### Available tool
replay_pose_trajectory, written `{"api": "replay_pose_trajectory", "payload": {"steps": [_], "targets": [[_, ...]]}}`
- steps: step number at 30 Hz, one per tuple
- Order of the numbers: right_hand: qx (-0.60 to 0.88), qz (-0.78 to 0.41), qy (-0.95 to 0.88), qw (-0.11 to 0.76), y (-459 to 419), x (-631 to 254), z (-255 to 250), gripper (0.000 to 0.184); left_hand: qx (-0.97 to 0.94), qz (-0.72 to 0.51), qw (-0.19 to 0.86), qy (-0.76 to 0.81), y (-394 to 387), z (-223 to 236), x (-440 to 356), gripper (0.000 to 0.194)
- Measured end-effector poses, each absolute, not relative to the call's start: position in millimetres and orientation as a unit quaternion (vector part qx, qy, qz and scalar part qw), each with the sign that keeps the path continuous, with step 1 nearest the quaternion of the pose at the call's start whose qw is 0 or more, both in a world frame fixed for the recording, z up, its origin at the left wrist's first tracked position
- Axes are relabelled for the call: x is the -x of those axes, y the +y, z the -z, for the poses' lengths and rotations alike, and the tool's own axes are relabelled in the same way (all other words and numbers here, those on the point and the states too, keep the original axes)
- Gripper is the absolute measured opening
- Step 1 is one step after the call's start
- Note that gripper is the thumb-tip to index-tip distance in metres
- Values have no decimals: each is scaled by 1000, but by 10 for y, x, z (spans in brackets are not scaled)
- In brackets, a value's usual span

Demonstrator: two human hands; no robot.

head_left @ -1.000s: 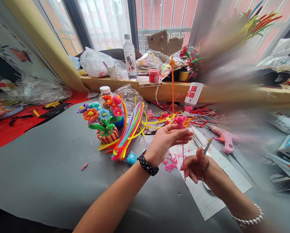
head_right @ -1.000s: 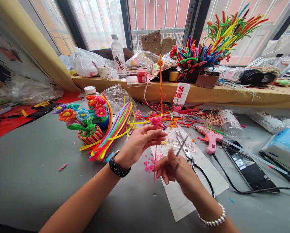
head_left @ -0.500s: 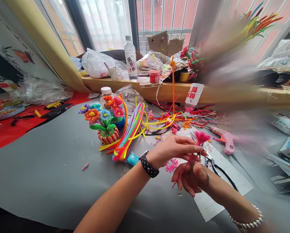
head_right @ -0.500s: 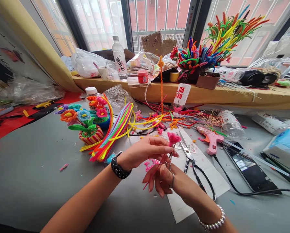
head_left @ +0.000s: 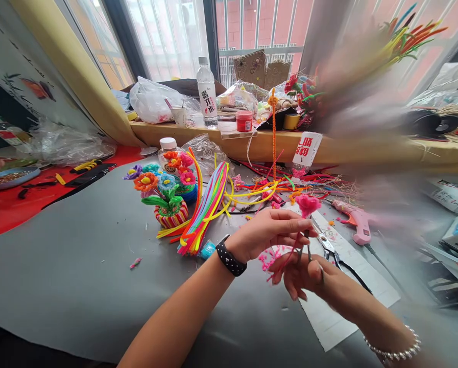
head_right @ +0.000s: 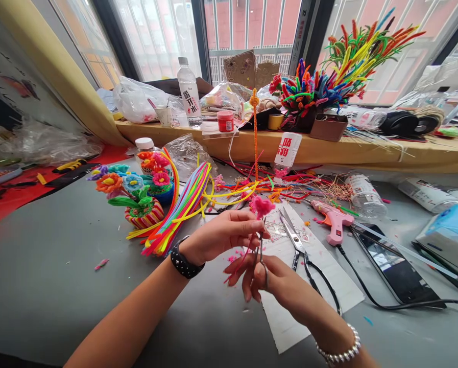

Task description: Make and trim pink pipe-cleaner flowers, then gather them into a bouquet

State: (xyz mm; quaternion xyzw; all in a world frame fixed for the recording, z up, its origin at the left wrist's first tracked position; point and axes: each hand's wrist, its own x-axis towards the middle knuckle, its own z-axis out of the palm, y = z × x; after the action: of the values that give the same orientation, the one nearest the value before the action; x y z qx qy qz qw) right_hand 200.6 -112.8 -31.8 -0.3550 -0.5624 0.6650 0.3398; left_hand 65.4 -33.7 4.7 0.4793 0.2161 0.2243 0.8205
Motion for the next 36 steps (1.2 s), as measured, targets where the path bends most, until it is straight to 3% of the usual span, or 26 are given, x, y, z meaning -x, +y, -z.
{"api": "replay_pose_trajectory", "payload": {"steps": [4,9,24,36], "targets": [[484,-525,-597,366,-1096,-2005,277,43,-490,-249,804,227,-322,-47,-643,18],[520,-452,-618,378,-1096,-2018,235,37,-465,-316,792,239,-300,-62,-635,18],[518,-516,-539,419,-1112,-1992,238,20,-431,-387,769,269,-307,-80,-655,19],[501,-546,-488,462,-1119,-2004,315,21,-433,-388,764,280,-289,-120,-639,20]]}}
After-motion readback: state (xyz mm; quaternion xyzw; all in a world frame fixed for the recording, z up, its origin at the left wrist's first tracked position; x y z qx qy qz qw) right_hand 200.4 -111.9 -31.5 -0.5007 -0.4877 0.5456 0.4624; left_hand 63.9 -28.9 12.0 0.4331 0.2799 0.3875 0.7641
